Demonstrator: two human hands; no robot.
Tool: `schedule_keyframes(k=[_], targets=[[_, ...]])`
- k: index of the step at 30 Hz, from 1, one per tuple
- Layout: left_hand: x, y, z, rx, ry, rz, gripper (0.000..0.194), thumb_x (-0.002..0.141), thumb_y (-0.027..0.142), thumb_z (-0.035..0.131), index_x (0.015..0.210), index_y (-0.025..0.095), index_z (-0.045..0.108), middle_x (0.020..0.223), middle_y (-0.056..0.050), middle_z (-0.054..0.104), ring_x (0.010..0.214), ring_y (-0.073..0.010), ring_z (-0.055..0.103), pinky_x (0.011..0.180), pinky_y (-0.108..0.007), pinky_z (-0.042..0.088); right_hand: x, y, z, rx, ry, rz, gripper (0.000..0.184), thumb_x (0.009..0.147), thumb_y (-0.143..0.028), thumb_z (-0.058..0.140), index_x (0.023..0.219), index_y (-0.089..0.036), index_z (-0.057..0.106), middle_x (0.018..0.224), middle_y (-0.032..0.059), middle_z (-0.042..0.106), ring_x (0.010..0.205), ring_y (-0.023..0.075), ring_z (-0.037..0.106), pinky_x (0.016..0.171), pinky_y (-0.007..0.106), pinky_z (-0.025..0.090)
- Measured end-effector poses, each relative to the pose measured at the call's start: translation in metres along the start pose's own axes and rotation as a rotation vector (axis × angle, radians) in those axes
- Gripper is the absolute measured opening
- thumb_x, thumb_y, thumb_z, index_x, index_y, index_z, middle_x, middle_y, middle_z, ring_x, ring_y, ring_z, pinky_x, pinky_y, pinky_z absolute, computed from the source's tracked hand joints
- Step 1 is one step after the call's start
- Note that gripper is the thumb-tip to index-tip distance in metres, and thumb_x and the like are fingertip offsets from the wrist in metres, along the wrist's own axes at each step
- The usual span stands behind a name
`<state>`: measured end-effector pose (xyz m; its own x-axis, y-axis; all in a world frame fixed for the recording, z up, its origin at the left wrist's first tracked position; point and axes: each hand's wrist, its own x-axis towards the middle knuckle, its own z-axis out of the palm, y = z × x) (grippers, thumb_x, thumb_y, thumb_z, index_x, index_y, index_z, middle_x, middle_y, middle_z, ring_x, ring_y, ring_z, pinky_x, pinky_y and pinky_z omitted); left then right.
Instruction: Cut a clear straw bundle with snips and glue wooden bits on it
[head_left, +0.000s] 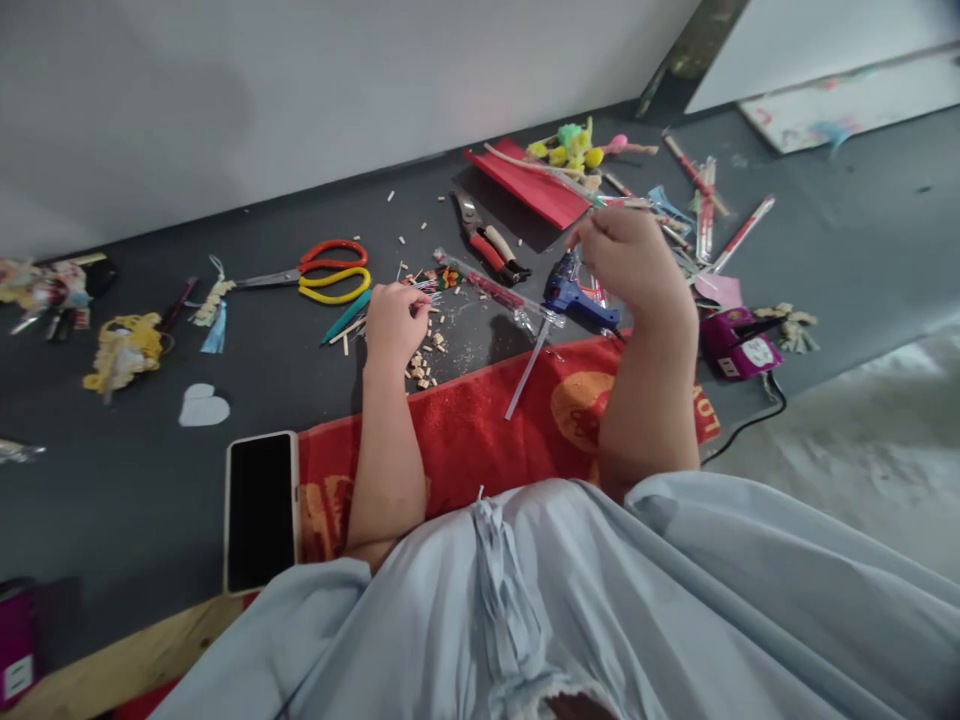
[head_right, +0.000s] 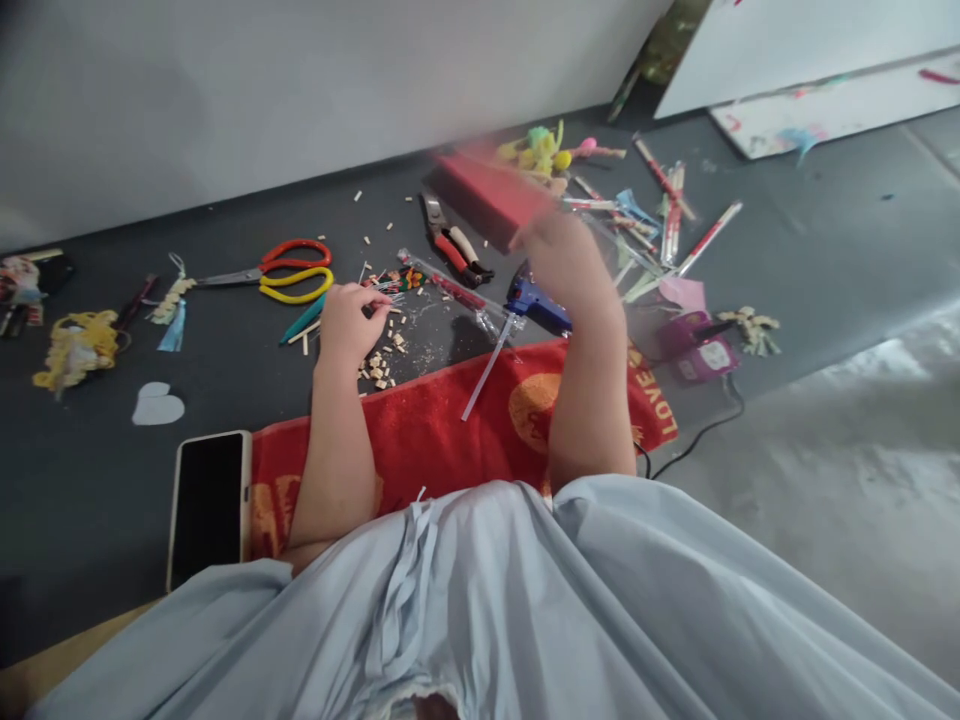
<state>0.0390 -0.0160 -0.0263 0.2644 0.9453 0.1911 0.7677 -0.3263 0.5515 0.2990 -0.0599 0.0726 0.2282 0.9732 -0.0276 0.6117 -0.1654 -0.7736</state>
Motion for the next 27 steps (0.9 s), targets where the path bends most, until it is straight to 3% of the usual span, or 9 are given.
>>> schedule_keyframes(k=[2, 5, 8, 12, 19, 23, 27], targets=[[0.0, -0.001, 0.0, 0.009, 0.013, 0.013, 0.016, 0.078, 0.018, 0.054, 0.08, 0.021, 0.07, 0.084, -0.008, 0.066, 0.091, -0.0232, 0.055, 0.088, -0.041, 0.043, -0.004, 0.017, -0.008, -0.382, 0.043, 0.085, 0.018, 0.082, -0.016, 0.044, 0.071, -0.02, 0.058, 0.067, 0.0029, 0.055, 0.067, 0.016, 0.051, 0.069, 0.033, 0.041], [0.0, -0.001, -0.001, 0.014, 0.041, 0.033, 0.017, 0.08, 0.021, 0.053, 0.082, 0.02, 0.07, 0.086, -0.008, 0.067, 0.09, -0.0231, 0.055, 0.088, -0.04, 0.043, -0.012, 0.042, -0.012, -0.64, 0.03, 0.209, 0.025, 0.083, -0.019, 0.041, 0.091, -0.018, 0.064, 0.09, 0.0113, 0.065, 0.085, 0.0251, 0.059, 0.075, 0.038, 0.044], [0.001, -0.001, -0.002, 0.018, 0.055, 0.04, 0.017, 0.081, 0.022, 0.052, 0.082, 0.02, 0.07, 0.085, -0.008, 0.067, 0.087, -0.0228, 0.055, 0.086, -0.04, 0.043, -0.019, 0.062, -0.008, -0.699, -0.065, 0.168, 0.028, 0.081, -0.03, 0.05, 0.101, -0.016, 0.064, 0.098, 0.0144, 0.067, 0.094, 0.0295, 0.059, 0.081, 0.041, 0.045], [0.001, 0.0, -0.003, 0.023, 0.052, 0.03, 0.019, 0.081, 0.022, 0.052, 0.082, 0.019, 0.07, 0.083, -0.008, 0.067, 0.084, -0.0224, 0.055, 0.084, -0.039, 0.043, -0.021, 0.075, 0.002, -0.757, -0.073, 0.069, 0.037, 0.077, -0.032, 0.054, 0.109, -0.016, 0.062, 0.103, 0.0151, 0.065, 0.105, 0.0316, 0.056, 0.089, 0.043, 0.043], [0.0, 0.0, -0.004, 0.01, 0.06, 0.007, 0.019, 0.081, 0.023, 0.051, 0.083, 0.019, 0.07, 0.084, -0.009, 0.067, 0.084, -0.0221, 0.055, 0.084, -0.039, 0.043, -0.015, 0.08, 0.016, -0.896, -0.114, 0.085, 0.042, 0.073, -0.027, 0.051, 0.112, -0.012, 0.059, 0.104, 0.0192, 0.065, 0.094, 0.0314, 0.058, 0.079, 0.04, 0.043], [0.0, -0.001, -0.005, 0.004, 0.061, 0.0, 0.019, 0.081, 0.023, 0.051, 0.082, 0.019, 0.07, 0.085, -0.008, 0.068, 0.085, -0.0221, 0.055, 0.086, -0.039, 0.043, -0.018, 0.075, 0.009, -0.935, -0.127, 0.022, 0.042, 0.075, -0.024, 0.048, 0.112, -0.006, 0.058, 0.105, 0.0238, 0.063, 0.097, 0.0331, 0.057, 0.081, 0.041, 0.041], [0.0, 0.0, -0.005, 0.008, 0.059, -0.002, 0.019, 0.081, 0.023, 0.051, 0.082, 0.019, 0.069, 0.084, -0.008, 0.067, 0.084, -0.0216, 0.055, 0.084, -0.037, 0.043, -0.026, 0.063, -0.006, -0.956, -0.075, 0.053, 0.042, 0.077, -0.025, 0.047, 0.113, -0.005, 0.056, 0.105, 0.0247, 0.061, 0.096, 0.0331, 0.056, 0.08, 0.039, 0.04]])
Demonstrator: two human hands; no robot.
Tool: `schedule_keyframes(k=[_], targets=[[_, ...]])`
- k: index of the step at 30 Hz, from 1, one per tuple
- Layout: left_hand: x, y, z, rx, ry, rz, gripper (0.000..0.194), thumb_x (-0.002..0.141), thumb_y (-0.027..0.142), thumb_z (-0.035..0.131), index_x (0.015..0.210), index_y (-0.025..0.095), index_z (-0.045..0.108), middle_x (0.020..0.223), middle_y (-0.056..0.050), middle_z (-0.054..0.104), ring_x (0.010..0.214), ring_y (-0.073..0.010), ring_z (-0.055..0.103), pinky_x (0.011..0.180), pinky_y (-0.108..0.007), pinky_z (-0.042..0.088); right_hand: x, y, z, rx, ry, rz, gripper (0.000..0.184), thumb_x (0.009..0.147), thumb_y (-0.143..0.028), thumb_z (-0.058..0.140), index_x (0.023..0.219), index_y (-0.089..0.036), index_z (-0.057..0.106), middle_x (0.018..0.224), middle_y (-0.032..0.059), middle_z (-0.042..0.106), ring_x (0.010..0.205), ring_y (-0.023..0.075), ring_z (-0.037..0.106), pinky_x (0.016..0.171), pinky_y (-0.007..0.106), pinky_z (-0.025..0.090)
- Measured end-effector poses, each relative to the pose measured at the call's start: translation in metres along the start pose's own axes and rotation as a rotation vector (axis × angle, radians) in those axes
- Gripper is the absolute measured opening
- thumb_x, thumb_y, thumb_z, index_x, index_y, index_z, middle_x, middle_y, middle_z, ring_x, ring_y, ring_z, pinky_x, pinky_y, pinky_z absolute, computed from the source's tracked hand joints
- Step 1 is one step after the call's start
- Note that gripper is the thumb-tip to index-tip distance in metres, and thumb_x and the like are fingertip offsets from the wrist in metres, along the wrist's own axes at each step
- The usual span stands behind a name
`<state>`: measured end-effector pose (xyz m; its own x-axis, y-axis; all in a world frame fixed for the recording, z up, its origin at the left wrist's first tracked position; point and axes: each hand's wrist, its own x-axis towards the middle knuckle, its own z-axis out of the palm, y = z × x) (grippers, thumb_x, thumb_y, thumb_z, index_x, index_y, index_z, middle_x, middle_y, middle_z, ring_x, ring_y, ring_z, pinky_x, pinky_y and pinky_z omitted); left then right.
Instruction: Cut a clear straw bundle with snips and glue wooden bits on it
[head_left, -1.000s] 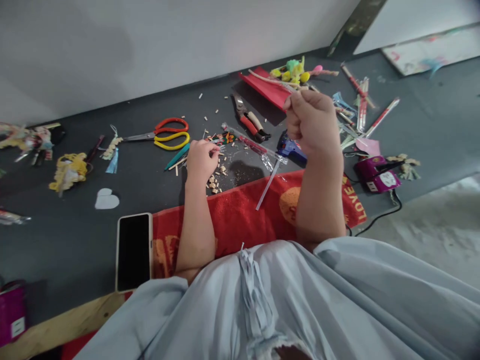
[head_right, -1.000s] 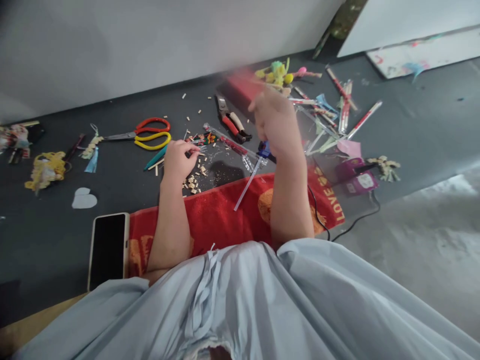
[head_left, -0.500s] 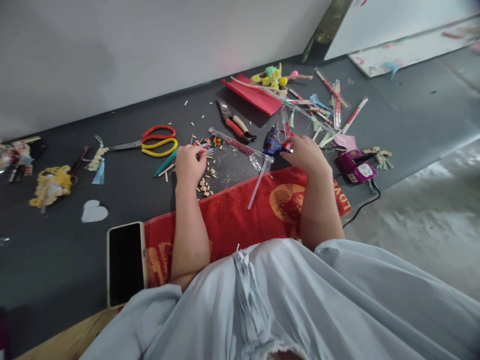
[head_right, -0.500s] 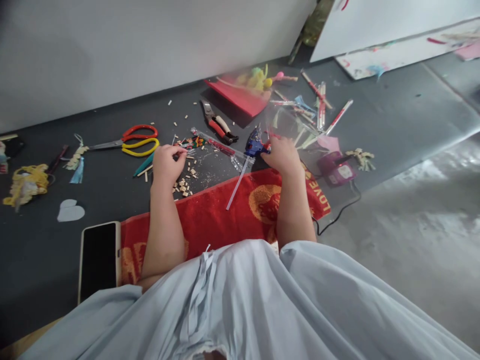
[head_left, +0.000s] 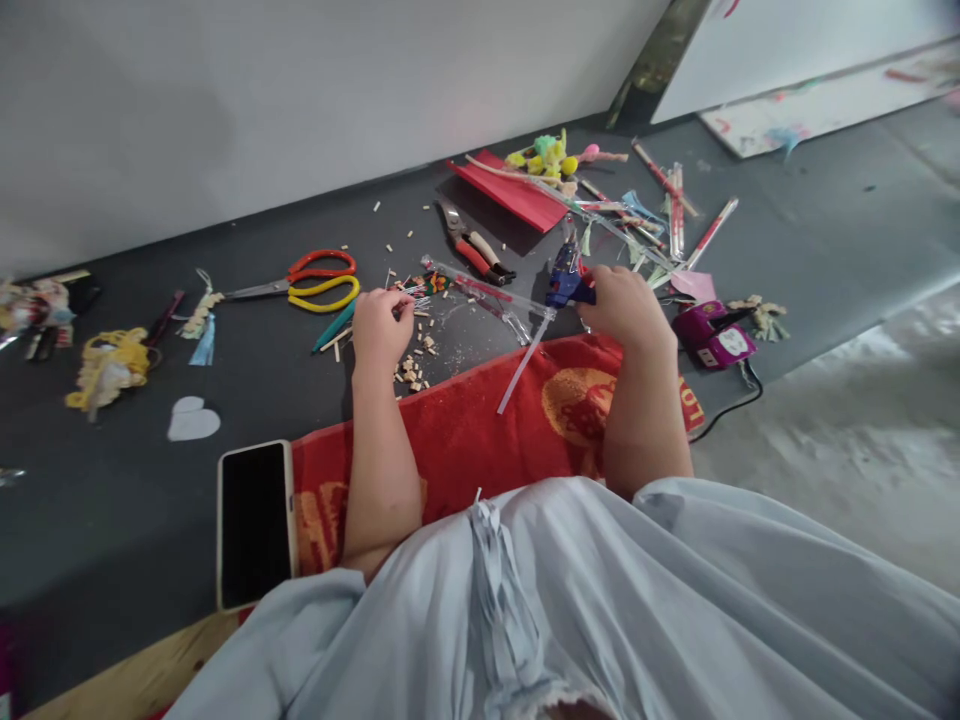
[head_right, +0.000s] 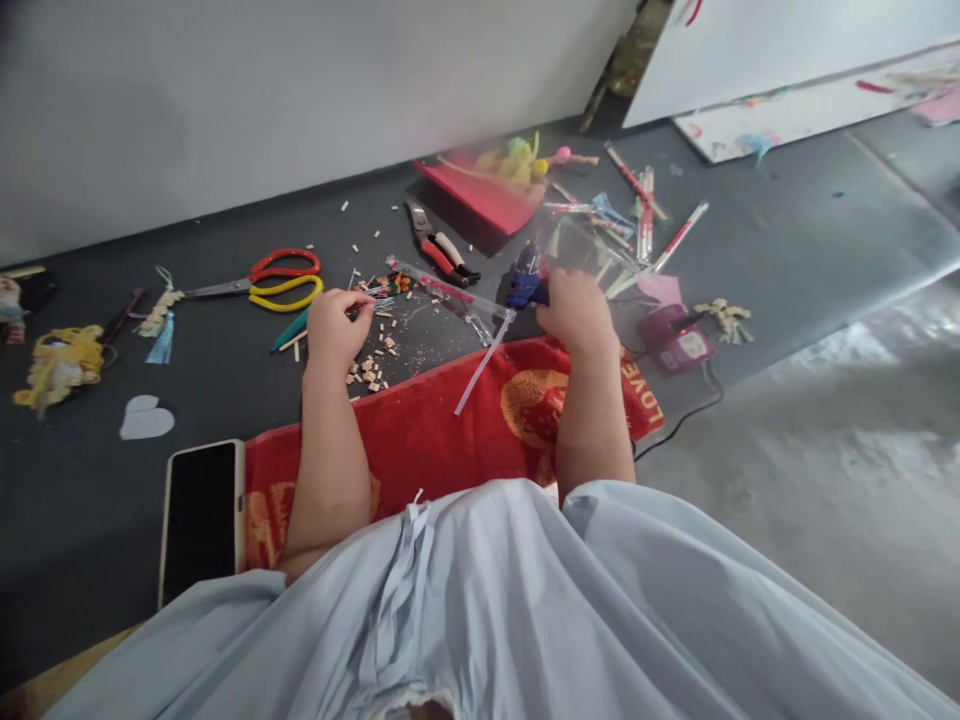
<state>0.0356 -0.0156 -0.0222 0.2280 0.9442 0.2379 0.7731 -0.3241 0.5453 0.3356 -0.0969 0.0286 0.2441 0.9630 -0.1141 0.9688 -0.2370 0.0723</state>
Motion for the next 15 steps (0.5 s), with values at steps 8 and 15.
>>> schedule_keyframes(k=[8, 15], targets=[[0.0, 0.0, 0.0, -0.011, -0.013, -0.007, 0.019, 0.081, 0.023, 0.05, 0.082, 0.019, 0.068, 0.086, -0.008, 0.067, 0.083, -0.0207, 0.055, 0.083, -0.037, 0.043, -0.013, 0.021, -0.021, 0.193, 0.041, 0.087, 0.029, 0.075, -0.022, 0.056, 0.103, -0.013, 0.058, 0.102, 0.018, 0.065, 0.094, 0.0295, 0.057, 0.078, 0.037, 0.042], [0.0, -0.003, 0.002, -0.035, 0.008, 0.01, 0.018, 0.08, 0.022, 0.05, 0.081, 0.02, 0.068, 0.084, -0.008, 0.067, 0.08, -0.0197, 0.055, 0.081, -0.037, 0.044, -0.02, 0.042, -0.017, 0.66, 0.071, 0.099, 0.018, 0.075, -0.025, 0.06, 0.092, -0.025, 0.053, 0.092, 0.0067, 0.06, 0.087, 0.0258, 0.052, 0.083, 0.045, 0.04]])
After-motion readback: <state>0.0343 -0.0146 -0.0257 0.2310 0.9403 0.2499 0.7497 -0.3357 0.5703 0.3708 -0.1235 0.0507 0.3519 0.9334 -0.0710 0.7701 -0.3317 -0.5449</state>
